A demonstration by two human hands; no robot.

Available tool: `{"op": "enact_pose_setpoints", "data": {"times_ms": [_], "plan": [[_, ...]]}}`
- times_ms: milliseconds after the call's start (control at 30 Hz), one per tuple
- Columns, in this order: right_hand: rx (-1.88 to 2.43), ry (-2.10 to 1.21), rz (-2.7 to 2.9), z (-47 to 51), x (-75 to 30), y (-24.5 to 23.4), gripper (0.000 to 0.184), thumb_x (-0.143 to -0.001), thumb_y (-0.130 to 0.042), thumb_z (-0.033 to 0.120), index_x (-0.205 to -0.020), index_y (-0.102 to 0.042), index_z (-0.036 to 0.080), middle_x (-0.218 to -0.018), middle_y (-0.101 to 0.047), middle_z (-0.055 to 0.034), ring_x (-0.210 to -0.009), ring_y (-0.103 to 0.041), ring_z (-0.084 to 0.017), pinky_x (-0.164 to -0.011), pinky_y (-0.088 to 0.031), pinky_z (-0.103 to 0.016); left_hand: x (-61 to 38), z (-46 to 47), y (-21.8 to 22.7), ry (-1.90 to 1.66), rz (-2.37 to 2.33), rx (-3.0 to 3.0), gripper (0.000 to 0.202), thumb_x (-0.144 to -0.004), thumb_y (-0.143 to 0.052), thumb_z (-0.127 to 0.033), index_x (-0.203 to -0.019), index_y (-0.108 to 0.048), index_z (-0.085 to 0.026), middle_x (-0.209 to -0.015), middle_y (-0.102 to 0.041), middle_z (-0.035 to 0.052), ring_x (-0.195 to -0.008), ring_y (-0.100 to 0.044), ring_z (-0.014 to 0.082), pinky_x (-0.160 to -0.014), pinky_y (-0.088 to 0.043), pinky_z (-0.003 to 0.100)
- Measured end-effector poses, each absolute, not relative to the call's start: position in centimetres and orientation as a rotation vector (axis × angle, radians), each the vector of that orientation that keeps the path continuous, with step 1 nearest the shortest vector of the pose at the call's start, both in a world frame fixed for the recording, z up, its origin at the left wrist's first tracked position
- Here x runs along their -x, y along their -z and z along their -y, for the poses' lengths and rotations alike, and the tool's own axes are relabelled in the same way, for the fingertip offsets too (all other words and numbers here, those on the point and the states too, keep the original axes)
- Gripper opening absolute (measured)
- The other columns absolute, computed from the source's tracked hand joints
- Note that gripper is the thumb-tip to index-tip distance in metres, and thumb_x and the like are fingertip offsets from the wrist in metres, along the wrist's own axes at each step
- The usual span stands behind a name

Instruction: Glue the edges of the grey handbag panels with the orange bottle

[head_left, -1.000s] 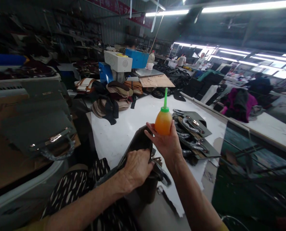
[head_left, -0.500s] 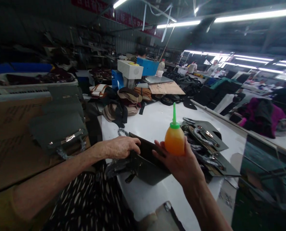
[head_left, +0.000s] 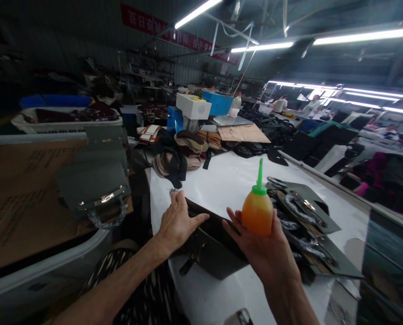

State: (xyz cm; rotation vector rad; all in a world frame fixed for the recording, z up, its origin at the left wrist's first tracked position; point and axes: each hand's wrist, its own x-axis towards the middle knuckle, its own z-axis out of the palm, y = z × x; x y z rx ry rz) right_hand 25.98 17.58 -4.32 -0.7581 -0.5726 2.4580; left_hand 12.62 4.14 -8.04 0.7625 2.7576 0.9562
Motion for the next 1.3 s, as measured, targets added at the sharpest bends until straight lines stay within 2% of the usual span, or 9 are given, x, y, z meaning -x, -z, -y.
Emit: {"op": "enact_pose_setpoints", "data": {"times_ms": [167,433,500,600,667,867,1100,1233,1300], "plan": [[0.730,-2.438,0.632,-17.4,-26.2,4.6,0.038,-0.075,-0.069,0.054,-0.094,-0.066,0.021,-0.086,-0.067,-0.0074,-0.111,-0.057,-0.036,-0.093,-0.045,-0.057,-12.3,-6.4,7.5,-0.865,-2.705,-0.678,0.080,-0.073,-0.065,-0.065,-0.118,-0.042,-0.003,-0.119,-0.051,0.0248,-0.118,-0.047,0.0385,-0.098,-0.040,0.042],[0.676,-2.425,0.701,-18.5,-26.6,4.9,0.041,-0.069,-0.076,0.051,-0.100,-0.064,0.027,-0.092,-0.068,-0.0043,-0.107,-0.060,-0.035,-0.092,-0.045,-0.059,-9.5,-6.8,6.6,-0.472,-2.656,-0.846,0.043,-0.063,-0.068,-0.011,-0.104,-0.058,-0.007,-0.106,-0.061,0.0174,-0.099,-0.059,0.0284,-0.080,-0.048,0.030],[0.654,-2.445,0.700,-18.7,-26.7,5.2,0.046,-0.069,-0.077,0.050,-0.106,-0.063,0.027,-0.095,-0.068,-0.0055,-0.109,-0.060,-0.036,-0.092,-0.045,-0.059,-8.6,-6.6,6.2,-0.411,-2.641,-0.871,0.026,-0.061,-0.064,-0.003,-0.085,-0.063,-0.011,-0.090,-0.066,0.0154,-0.089,-0.061,0.0294,-0.076,-0.048,0.033],[0.640,-2.472,0.680,-18.7,-26.8,5.4,0.048,-0.069,-0.078,0.047,-0.110,-0.062,0.028,-0.099,-0.068,-0.0063,-0.110,-0.059,-0.037,-0.090,-0.046,-0.061,-8.0,-5.8,6.1,-0.387,-2.714,-0.878,0.015,-0.066,-0.059,-0.001,-0.074,-0.064,-0.012,-0.092,-0.066,0.0181,-0.102,-0.056,0.0350,-0.088,-0.042,0.042],[0.643,-2.493,0.660,-18.5,-26.8,5.4,0.044,-0.071,-0.077,0.047,-0.108,-0.062,0.029,-0.097,-0.067,-0.0058,-0.110,-0.059,-0.037,-0.090,-0.046,-0.061,-7.8,-5.1,6.8,-0.418,-2.725,-0.892,0.017,-0.068,-0.057,-0.001,-0.075,-0.065,-0.014,-0.095,-0.067,0.0168,-0.108,-0.053,0.0354,-0.092,-0.040,0.044],[0.679,-2.472,0.631,-18.2,-26.8,5.2,0.042,-0.071,-0.077,0.047,-0.106,-0.062,0.029,-0.101,-0.066,-0.0058,-0.110,-0.058,-0.038,-0.090,-0.046,-0.062,-7.1,-3.7,10.0,-0.749,-2.505,-0.921,0.034,-0.070,-0.047,0.003,-0.085,-0.070,-0.017,-0.084,-0.070,0.0040,-0.085,-0.065,0.0180,-0.074,-0.048,0.023],[0.724,-2.412,0.672,-18.0,-26.6,4.7,0.047,-0.077,-0.070,0.052,-0.110,-0.059,0.020,-0.092,-0.067,-0.0087,-0.109,-0.059,-0.037,-0.091,-0.048,-0.060,-7.0,-3.7,10.8,-0.964,-2.420,-0.862,0.044,-0.061,-0.044,0.009,-0.092,-0.068,-0.011,-0.091,-0.069,0.0099,-0.096,-0.063,0.0241,-0.084,-0.046,0.029],[0.729,-2.375,0.722,-17.4,-26.5,4.4,0.048,-0.077,-0.070,0.053,-0.112,-0.059,0.022,-0.092,-0.067,-0.0062,-0.104,-0.062,-0.033,-0.092,-0.047,-0.059,-6.9,-2.0,9.9,-1.052,-2.161,-0.811,0.038,-0.070,-0.055,-0.009,-0.109,-0.058,-0.011,-0.086,-0.068,0.0066,-0.079,-0.065,0.0234,-0.064,-0.050,0.026],[0.730,-2.366,0.739,-17.2,-26.4,4.3,0.047,-0.076,-0.070,0.053,-0.111,-0.060,0.022,-0.091,-0.067,-0.0060,-0.103,-0.063,-0.032,-0.093,-0.046,-0.058,-7.5,-1.0,9.0,-1.123,-2.138,-0.783,0.048,-0.072,-0.061,-0.022,-0.118,-0.051,-0.011,-0.098,-0.066,0.0093,-0.087,-0.064,0.0262,-0.070,-0.052,0.031]]}}
